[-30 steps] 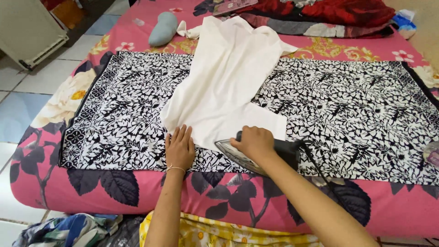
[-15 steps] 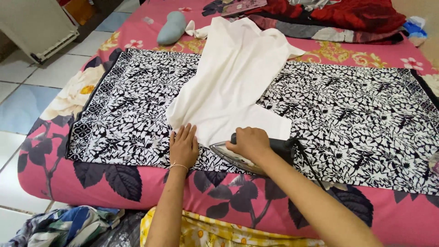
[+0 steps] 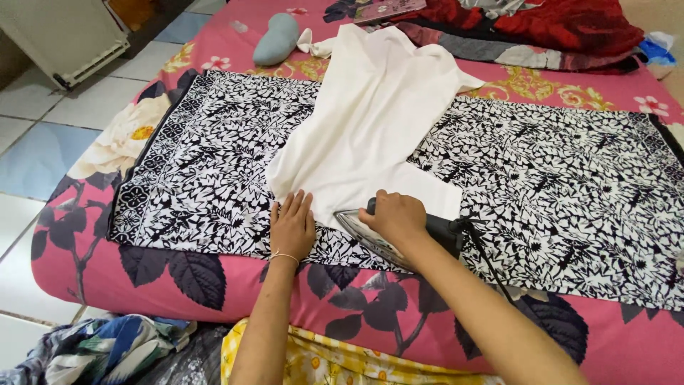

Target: The recorder is ironing and folding a white shirt on a bed.

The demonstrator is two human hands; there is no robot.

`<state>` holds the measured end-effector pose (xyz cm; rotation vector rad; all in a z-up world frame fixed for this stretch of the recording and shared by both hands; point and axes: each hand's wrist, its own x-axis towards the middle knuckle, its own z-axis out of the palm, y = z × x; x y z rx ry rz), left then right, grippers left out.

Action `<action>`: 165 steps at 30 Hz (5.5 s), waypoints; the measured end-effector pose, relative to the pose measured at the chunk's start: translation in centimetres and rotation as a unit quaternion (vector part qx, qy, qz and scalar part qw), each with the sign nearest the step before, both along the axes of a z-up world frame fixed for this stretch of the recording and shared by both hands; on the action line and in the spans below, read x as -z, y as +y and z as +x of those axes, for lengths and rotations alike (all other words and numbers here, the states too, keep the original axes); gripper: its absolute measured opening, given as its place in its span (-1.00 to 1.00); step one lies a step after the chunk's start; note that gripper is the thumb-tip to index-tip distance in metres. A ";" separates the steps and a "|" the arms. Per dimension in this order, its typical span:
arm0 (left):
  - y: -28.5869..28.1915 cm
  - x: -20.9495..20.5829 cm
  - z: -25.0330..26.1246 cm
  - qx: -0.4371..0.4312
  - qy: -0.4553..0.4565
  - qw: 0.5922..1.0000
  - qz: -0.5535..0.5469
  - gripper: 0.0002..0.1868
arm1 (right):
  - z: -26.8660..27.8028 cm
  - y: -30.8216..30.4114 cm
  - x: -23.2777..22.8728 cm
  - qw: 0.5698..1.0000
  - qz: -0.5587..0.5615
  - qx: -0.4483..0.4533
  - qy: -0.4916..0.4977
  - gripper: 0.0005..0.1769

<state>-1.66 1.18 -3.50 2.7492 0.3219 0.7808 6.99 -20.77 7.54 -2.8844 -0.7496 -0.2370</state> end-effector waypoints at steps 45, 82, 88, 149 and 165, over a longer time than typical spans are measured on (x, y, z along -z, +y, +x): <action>-0.2 -0.5 0.1 -0.039 -0.012 0.999 0.020 -0.41 | 12.9 -2.2 -1.6 0.979 -0.011 -0.161 -0.121 -0.48; -0.5 -0.5 0.0 -0.050 -0.031 0.998 0.022 -0.44 | 10.6 2.2 -0.5 0.963 0.027 -0.235 -0.130 -0.49; -0.5 -0.5 0.1 -0.047 -0.043 0.998 0.026 -0.45 | 11.7 1.7 -0.9 0.966 0.018 -0.232 -0.112 -0.50; -0.3 0.1 0.1 -0.054 -0.014 0.998 0.026 -0.44 | 6.8 -5.7 -2.9 0.992 -0.068 -0.101 0.010 -0.41; -0.3 0.3 0.1 -0.058 -0.017 0.997 0.037 -0.45 | 8.6 -12.0 -4.2 0.995 -0.092 0.009 0.038 -0.41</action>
